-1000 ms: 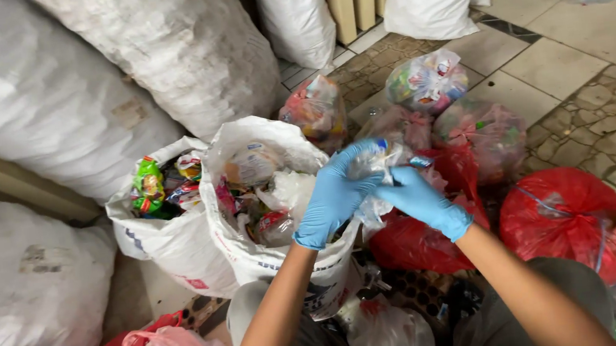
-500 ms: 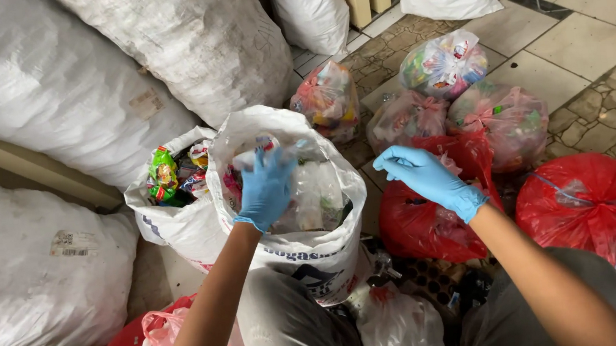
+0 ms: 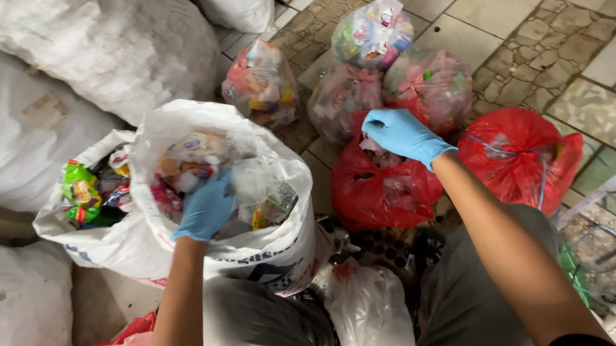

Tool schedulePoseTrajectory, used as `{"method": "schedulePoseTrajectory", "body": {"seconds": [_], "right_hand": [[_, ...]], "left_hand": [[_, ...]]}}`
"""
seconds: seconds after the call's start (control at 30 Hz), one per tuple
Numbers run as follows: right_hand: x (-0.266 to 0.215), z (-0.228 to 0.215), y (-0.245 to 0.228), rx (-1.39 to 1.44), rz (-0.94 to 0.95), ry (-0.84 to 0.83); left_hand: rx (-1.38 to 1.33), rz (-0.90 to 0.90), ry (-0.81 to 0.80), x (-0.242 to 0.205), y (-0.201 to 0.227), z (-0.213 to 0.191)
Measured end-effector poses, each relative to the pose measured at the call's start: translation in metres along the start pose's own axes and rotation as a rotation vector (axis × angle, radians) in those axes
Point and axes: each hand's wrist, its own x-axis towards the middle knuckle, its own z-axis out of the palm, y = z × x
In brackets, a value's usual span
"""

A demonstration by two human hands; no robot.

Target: The person sits on the floor and sorts snack packets from a large white sack into a red plastic bag. They pick up individual packets, briefly inspect them, and place them into the red bag. The process is repeated continuously throughout the clip.

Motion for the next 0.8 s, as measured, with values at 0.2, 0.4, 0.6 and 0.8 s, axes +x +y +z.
{"method": "schedulePoseTrajectory", "body": {"seconds": [0.2, 0.4, 0.6, 0.8], "right_hand": [[0.017, 0.036, 0.095, -0.409, 0.288, -0.216], [-0.030, 0.118, 0.190, -0.430, 0.744, -0.052], [-0.043, 0.163, 0.242, -0.504, 0.609, -0.432], [-0.028, 0.200, 0.252, -0.427, 0.578, -0.376]], "left_hand": [[-0.074, -0.178, 0.158, -0.065, 0.075, -0.119], [-0.106, 0.151, 0.859, -0.074, 0.147, -0.128], [-0.268, 0.175, 0.903, -0.060, 0.144, -0.074], [-0.451, 0.224, 0.865, -0.067, 0.145, -0.084]]}}
